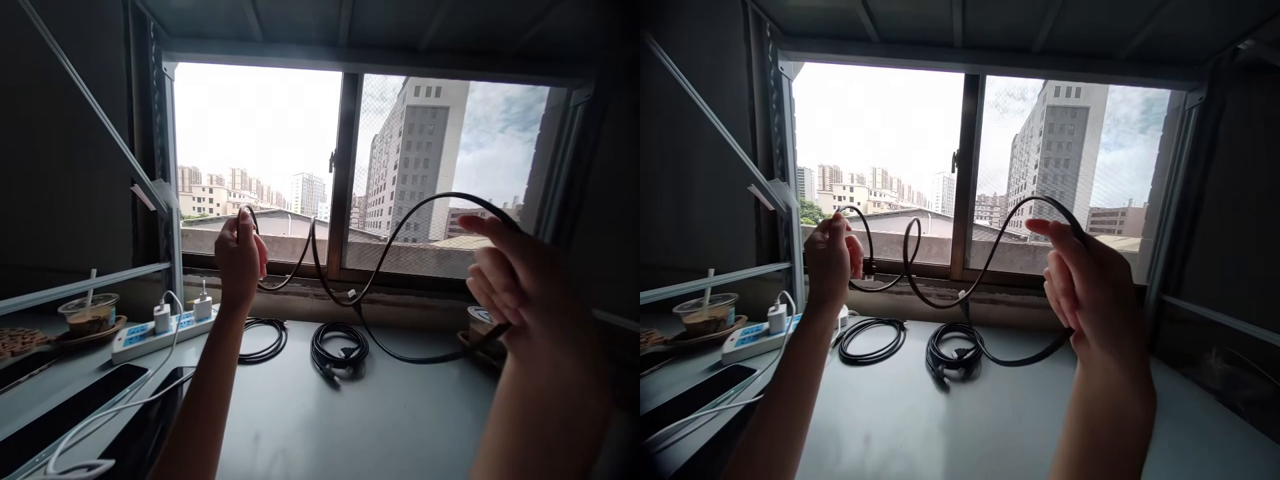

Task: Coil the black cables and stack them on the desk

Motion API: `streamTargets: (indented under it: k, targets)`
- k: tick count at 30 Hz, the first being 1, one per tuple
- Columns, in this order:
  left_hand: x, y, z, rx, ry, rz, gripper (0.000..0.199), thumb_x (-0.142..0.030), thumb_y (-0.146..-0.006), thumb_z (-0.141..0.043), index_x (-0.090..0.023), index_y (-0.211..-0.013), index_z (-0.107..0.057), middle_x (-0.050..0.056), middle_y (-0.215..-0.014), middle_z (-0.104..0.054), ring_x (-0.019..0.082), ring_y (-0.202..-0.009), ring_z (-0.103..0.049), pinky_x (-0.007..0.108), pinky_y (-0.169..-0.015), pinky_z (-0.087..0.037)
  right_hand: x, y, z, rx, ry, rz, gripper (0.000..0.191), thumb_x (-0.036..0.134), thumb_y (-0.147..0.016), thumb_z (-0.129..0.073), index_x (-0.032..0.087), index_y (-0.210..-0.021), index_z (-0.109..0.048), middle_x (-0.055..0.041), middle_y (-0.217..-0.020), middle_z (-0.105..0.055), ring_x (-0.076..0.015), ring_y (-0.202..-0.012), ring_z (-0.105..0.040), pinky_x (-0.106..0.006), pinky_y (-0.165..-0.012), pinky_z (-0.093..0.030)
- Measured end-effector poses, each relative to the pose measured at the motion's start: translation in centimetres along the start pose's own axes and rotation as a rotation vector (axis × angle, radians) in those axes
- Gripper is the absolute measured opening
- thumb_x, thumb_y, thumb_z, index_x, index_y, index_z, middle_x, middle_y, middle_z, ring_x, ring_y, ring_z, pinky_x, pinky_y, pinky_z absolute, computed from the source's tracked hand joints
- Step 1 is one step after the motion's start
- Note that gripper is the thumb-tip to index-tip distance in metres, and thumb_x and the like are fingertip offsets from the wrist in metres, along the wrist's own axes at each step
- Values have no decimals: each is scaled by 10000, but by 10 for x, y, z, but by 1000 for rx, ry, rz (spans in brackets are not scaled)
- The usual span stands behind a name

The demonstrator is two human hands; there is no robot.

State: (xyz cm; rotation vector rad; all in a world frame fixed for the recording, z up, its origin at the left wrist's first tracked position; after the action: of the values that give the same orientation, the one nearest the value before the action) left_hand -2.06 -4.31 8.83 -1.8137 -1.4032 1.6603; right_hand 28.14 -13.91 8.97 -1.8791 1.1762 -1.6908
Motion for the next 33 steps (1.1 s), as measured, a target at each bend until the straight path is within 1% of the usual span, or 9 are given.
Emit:
streamTargets:
  k: [2,5,9,11,14,19,25,29,33]
  targets:
    - [-2,4,-6,49,52,71,225,-361,-872,-407,-216,-700,-400,-86,-352,-380,77,-228,-301,193,-258,-230,0,-1,0,-15,-58,-4,167,308,-793,-578,222,-846,-711,100,-276,-256,-32,-224,-169,-163,-243,-132]
    - [-7,18,-25,296,12,174,169,-367,-839,-464,-208,-890,-434,-84,-427,-474,96,-262,-399,199,-297,-297,-3,0,-6,56,-63,-58,211,326,-817,-542,208,-872,-708,94,-278,-276,-37,-230,-196,-170,-251,-156]
    - [-4,51,-45,717,-236,353,741,-469,-769,-582,-125,-1340,-258,-13,-522,-616,187,-365,-565,273,-412,-439,-7,4,-20,206,174,-56,264,382,-825,-547,180,-894,-702,90,-315,-338,-39,-232,-276,-169,-259,-218]
    - [-4,63,-49,816,-246,425,922,-494,-740,-620,-85,-1415,-144,26,-564,-648,224,-453,-621,303,-486,-484,-11,4,-27,243,276,-53,293,403,-826,-542,167,-902,-699,86,-344,-371,-38,-244,-310,-165,-267,-256]
    - [-9,63,-53,803,-174,391,901,-516,-747,-610,-105,-1421,-176,86,-751,-697,233,-611,-666,318,-577,-516,-19,4,-35,249,349,-65,306,402,-817,-546,163,-945,-689,81,-379,-407,-39,-260,-343,-160,-273,-287]
    - [-19,58,-63,826,-56,226,409,-515,-810,-521,-187,-1031,-627,84,-981,-681,210,-805,-663,293,-686,-522,-25,4,-44,293,365,-69,305,403,-814,-539,159,-926,-683,64,-418,-455,-45,-284,-379,-157,-285,-311]
    - [-25,60,-66,776,90,284,402,-535,-847,-430,-246,-1015,-652,52,-943,-690,227,-899,-634,392,-817,-504,-25,8,-48,339,369,-83,280,411,-808,-549,154,-770,-653,54,-419,-472,-50,-290,-405,-161,-300,-336]
    - [-35,58,-65,659,94,156,341,-491,-857,-409,-295,-877,-687,19,-921,-686,252,-965,-597,469,-909,-449,-27,9,-51,369,378,-102,292,436,-807,-554,165,-731,-632,57,-422,-467,-54,-304,-421,-161,-310,-343]
    - [-39,62,-67,647,61,57,277,-495,-838,-457,-345,-893,-683,0,-882,-675,251,-925,-595,460,-845,-478,-32,9,-54,399,403,-116,392,524,-802,-532,162,-662,-590,50,-435,-477,-48,-302,-411,-177,-340,-343]
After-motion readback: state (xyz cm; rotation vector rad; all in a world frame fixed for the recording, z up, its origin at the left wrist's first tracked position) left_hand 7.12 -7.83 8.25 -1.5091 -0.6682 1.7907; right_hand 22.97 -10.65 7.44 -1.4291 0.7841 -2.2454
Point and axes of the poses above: each hand's wrist, its own y-axis away from the middle knuckle, its own z-axis out of the back of the hand, x = y × z, the point moved 7 cm from there along -y, towards the middle knuckle
